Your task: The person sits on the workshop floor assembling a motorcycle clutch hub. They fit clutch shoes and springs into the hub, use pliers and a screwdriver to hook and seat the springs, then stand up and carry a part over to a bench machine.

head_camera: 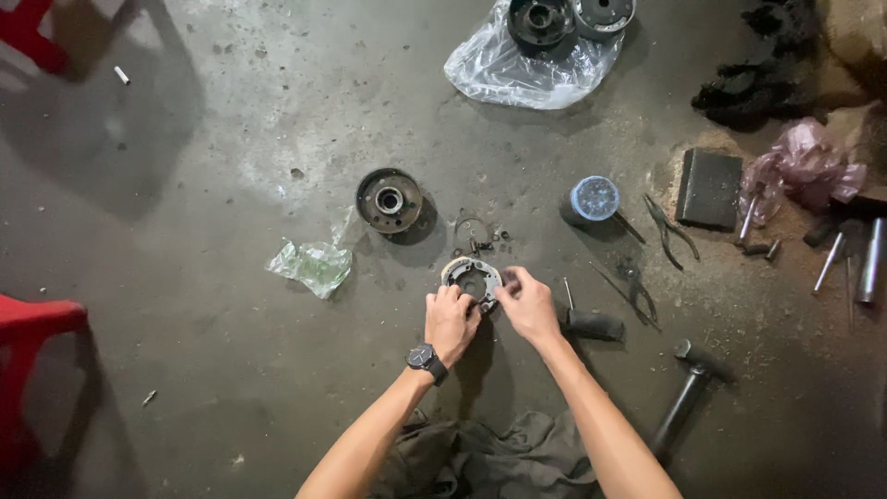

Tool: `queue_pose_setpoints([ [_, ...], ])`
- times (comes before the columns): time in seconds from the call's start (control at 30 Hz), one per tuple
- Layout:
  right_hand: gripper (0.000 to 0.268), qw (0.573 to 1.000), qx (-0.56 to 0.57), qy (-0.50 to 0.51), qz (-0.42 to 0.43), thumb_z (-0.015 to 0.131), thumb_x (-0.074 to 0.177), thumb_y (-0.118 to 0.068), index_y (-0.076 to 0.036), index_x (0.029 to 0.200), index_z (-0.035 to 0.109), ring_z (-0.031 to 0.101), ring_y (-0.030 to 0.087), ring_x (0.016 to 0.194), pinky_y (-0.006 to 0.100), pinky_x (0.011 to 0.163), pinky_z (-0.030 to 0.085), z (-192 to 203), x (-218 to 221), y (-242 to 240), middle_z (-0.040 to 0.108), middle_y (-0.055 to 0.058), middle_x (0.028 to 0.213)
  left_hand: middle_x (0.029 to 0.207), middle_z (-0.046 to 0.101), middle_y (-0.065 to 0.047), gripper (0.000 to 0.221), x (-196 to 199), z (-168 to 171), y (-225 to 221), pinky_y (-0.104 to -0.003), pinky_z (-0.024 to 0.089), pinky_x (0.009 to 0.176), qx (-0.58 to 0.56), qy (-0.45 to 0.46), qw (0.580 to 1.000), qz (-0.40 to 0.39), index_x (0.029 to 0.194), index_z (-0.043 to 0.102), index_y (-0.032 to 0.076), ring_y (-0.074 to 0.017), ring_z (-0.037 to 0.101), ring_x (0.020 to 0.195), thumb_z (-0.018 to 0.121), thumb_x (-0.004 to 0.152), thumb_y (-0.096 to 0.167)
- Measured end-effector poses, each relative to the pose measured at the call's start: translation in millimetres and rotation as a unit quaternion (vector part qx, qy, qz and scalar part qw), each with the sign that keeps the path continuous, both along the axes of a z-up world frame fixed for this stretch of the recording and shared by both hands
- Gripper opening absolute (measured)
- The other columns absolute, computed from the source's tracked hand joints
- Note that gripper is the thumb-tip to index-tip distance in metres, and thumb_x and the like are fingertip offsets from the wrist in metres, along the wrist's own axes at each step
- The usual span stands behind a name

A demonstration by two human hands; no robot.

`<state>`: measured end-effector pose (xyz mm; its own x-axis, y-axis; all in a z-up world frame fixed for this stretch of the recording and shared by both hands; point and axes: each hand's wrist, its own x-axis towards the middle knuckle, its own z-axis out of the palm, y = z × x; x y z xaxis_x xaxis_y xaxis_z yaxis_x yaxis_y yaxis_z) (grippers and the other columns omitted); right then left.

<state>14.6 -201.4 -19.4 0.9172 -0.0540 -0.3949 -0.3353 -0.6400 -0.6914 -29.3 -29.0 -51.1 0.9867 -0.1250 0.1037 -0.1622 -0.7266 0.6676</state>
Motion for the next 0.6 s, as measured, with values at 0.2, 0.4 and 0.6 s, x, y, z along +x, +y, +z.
queue_pose_setpoints([
  [0.2, 0.054, 0.987, -0.111, -0.034, 0.108, 0.081, 0.073, -0.028, -0.008, 0.121, 0.068, 0.068, 0.04, 0.087, 0.052, 0.075, 0.053, 15.1, 8.3, 12.4, 0.068, 0.017, 0.089, 0.125, 0.062, -0.013, 0.036, -12.8, 11.1, 7.1, -0.045, 0.043, 0.094, 0.025, 0.009, 0.999, 0.042, 0.119, 0.065, 0.004, -0.0327, 0.055, 0.115, 0.071, 0.084, 0.012],
  [0.4, 0.03, 0.968, -0.108, 0.106, 0.2, 0.074, 0.088, -0.035, -0.011, 0.106, 0.079, 0.071, 0.038, 0.094, 0.046, 0.084, 0.056, -20.5, -15.0, -14.6, 0.074, 0.019, 0.095, 0.145, 0.038, -0.032, 0.102, -28.5, 57.9, 11.0, -0.058, 0.034, 0.102, 0.095, 0.115, 0.987, 0.06, 0.145, 0.034, -0.007, -0.0454, 0.039, 0.131, 0.085, 0.07, 0.041],
  [0.6, 0.023, 0.985, -0.098, -0.128, 0.06, 0.072, 0.088, -0.024, -0.01, 0.106, 0.074, 0.071, 0.036, 0.087, 0.046, 0.076, 0.056, 1.2, 20.0, 8.1, 0.071, 0.014, 0.099, 0.148, 0.037, -0.03, 0.105, -29.8, 52.9, 3.7, -0.057, 0.032, 0.106, 0.163, 0.148, 0.975, 0.032, 0.148, 0.035, -0.002, -0.0434, 0.037, 0.134, 0.086, 0.068, 0.042],
])
